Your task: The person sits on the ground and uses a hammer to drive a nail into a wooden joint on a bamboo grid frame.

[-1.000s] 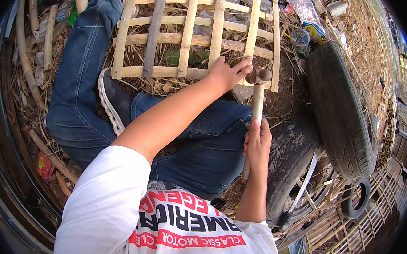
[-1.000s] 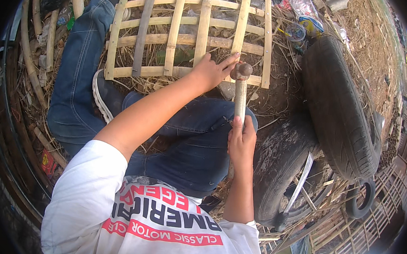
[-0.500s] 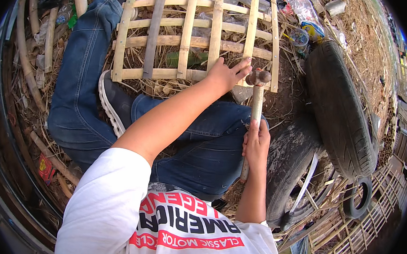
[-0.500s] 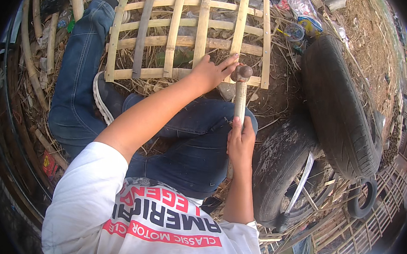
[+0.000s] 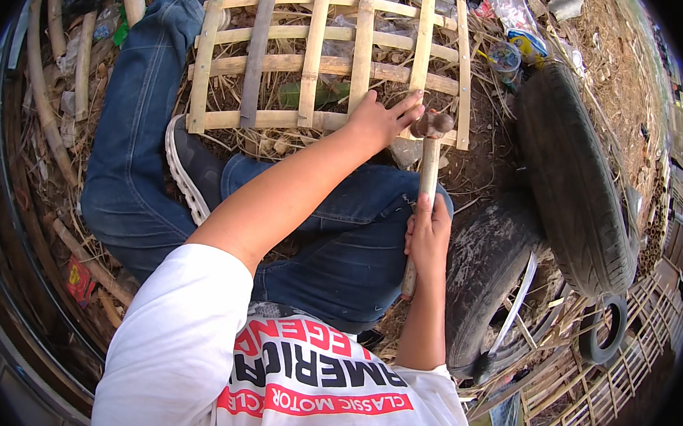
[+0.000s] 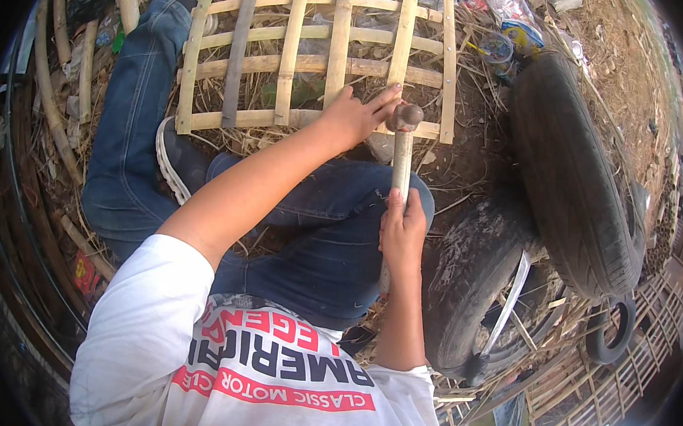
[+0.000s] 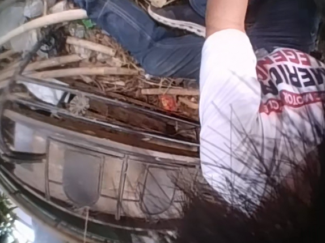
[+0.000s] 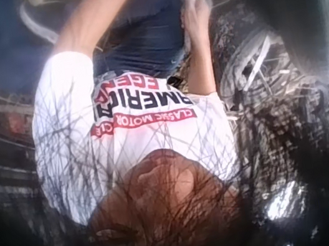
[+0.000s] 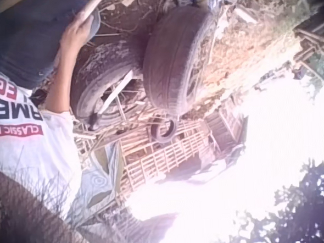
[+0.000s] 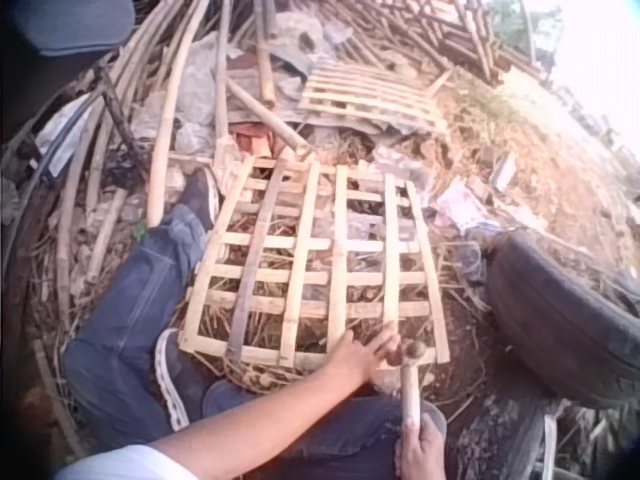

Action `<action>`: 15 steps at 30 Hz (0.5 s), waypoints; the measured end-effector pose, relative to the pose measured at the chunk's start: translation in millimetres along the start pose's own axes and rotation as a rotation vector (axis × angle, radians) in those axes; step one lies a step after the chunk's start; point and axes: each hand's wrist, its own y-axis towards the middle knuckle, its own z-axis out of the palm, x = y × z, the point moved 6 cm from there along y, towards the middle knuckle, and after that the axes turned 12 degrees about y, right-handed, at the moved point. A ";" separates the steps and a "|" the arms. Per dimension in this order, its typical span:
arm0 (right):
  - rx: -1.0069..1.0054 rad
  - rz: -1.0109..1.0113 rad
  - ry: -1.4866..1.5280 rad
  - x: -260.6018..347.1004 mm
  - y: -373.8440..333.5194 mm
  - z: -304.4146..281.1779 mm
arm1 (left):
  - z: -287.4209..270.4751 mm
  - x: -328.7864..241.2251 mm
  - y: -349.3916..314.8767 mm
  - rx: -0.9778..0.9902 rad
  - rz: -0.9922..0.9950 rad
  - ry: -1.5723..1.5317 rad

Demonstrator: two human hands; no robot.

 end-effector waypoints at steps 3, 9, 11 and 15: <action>-0.008 0.032 -0.042 2.2 -2.9 -1.7 | -0.2 -3.4 -0.5 0.009 0.014 -0.045; 0.025 -0.024 -0.002 26.4 -18.4 0.5 | -2.3 0.1 -4.4 -0.048 0.008 0.024; 0.011 -0.094 0.006 39.8 -27.9 -0.6 | -1.3 0.0 -5.9 -0.109 -0.001 0.031; -0.022 -0.126 0.085 51.0 -35.7 -1.5 | -0.9 0.3 -6.6 -0.127 -0.003 0.040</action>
